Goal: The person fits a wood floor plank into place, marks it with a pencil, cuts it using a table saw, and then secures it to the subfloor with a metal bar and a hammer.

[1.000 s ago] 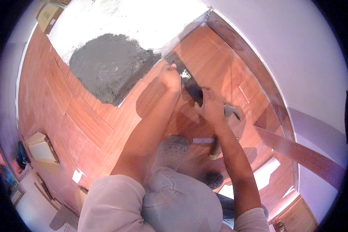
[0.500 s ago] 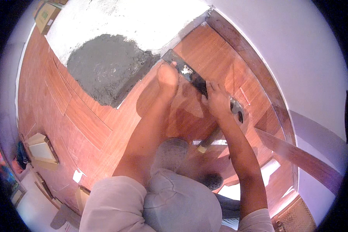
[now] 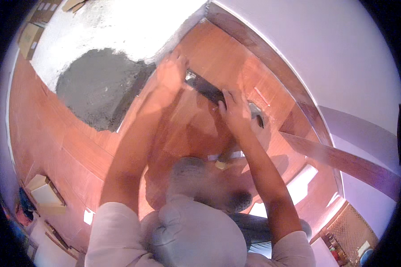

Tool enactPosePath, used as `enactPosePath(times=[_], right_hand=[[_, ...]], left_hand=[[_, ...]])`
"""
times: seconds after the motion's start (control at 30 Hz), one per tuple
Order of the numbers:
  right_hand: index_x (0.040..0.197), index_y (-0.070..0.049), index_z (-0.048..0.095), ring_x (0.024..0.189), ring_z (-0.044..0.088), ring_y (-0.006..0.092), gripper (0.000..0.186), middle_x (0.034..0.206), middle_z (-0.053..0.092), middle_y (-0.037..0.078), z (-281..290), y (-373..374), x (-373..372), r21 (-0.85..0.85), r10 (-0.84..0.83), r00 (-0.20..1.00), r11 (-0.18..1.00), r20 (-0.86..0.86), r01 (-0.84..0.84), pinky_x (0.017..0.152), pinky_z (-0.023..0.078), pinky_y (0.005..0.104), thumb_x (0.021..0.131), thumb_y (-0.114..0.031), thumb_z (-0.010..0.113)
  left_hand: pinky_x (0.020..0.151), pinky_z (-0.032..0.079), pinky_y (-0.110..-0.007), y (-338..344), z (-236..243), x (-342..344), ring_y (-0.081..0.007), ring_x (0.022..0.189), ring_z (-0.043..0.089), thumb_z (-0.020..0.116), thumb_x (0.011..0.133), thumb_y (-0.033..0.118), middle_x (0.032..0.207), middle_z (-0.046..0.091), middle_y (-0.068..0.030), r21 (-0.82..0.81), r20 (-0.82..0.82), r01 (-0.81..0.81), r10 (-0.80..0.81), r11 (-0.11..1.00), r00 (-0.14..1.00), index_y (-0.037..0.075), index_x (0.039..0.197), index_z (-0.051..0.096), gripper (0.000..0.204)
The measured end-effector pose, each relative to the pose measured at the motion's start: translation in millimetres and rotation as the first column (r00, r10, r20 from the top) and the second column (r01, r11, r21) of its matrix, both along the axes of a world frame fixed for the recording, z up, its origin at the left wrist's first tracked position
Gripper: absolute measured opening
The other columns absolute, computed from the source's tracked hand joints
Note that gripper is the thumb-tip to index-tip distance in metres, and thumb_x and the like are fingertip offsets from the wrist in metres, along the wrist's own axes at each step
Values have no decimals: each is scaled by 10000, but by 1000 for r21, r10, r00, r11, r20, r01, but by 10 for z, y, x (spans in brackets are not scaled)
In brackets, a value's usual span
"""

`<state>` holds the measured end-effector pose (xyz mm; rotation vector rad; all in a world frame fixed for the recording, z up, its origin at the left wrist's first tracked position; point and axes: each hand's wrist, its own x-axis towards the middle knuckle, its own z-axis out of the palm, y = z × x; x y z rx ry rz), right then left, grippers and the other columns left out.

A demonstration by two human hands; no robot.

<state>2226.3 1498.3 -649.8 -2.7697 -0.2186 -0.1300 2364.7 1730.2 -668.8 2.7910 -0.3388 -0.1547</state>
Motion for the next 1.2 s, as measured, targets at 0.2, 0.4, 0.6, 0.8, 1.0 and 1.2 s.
enactPosePath(times=[0.2, 0.4, 0.6, 0.8, 1.0, 1.2], right_hand=[[1152, 5, 685, 1046, 655, 395, 370, 1134, 672, 213, 323, -284, -611, -216, -613, 788, 779, -62, 589, 912, 534, 458, 871, -215, 784], [1040, 84, 604, 940, 659, 461, 441, 995, 664, 306, -123, -220, -865, 68, -644, 753, 752, -132, 655, 840, 527, 498, 835, -244, 815], [1337, 77, 533, 1123, 634, 484, 632, 1154, 669, 320, 260, -583, -499, -4, -516, 618, 770, -592, 639, 990, 494, 498, 853, -264, 754], [1430, 30, 484, 1000, 687, 403, 636, 1030, 692, 251, 347, -1173, -384, 135, -266, 860, 925, -435, 355, 946, 522, 491, 864, -177, 687], [1372, 1, 576, 1041, 690, 433, 499, 1083, 701, 280, 765, -953, 719, 4, 204, 849, 973, -487, -232, 910, 554, 492, 919, -201, 637], [978, -87, 782, 871, 751, 376, 240, 877, 757, 196, 670, -730, 1190, -225, 427, 681, 726, -595, -650, 844, 588, 477, 908, -243, 613]], left_hand=[[1124, 448, -436, -235, -86, 723, -346, 1371, 511, 772, 845, 352, 1504, 532, -136, 59, 56, 533, -536, 844, 842, 85, 1446, 566, 690], [1232, 348, -439, -627, -219, 751, -350, 1518, 348, 865, 747, 282, 1673, 336, -115, 217, 37, 385, -402, 897, 915, 82, 1586, 378, 991], [1252, 319, -445, -574, -136, 862, -368, 1522, 332, 847, 769, 250, 1676, 329, -117, 205, -51, 552, -555, 808, 830, 73, 1586, 374, 960], [1268, 282, -452, -533, -337, 984, -371, 1558, 258, 857, 739, 366, 1702, 271, -115, 89, -101, 835, -829, 543, 549, 39, 1583, 372, 1027], [1278, 250, -469, -324, -81, 933, -377, 1584, 178, 888, 550, 513, 1730, 193, -106, 129, -202, 890, -867, 437, 455, 6, 1593, 349, 1279], [1290, 225, -466, -427, -166, 962, -364, 1584, 185, 912, 480, 467, 1730, 197, -107, 71, -171, 889, -873, 452, 458, -20, 1602, 305, 1366]])
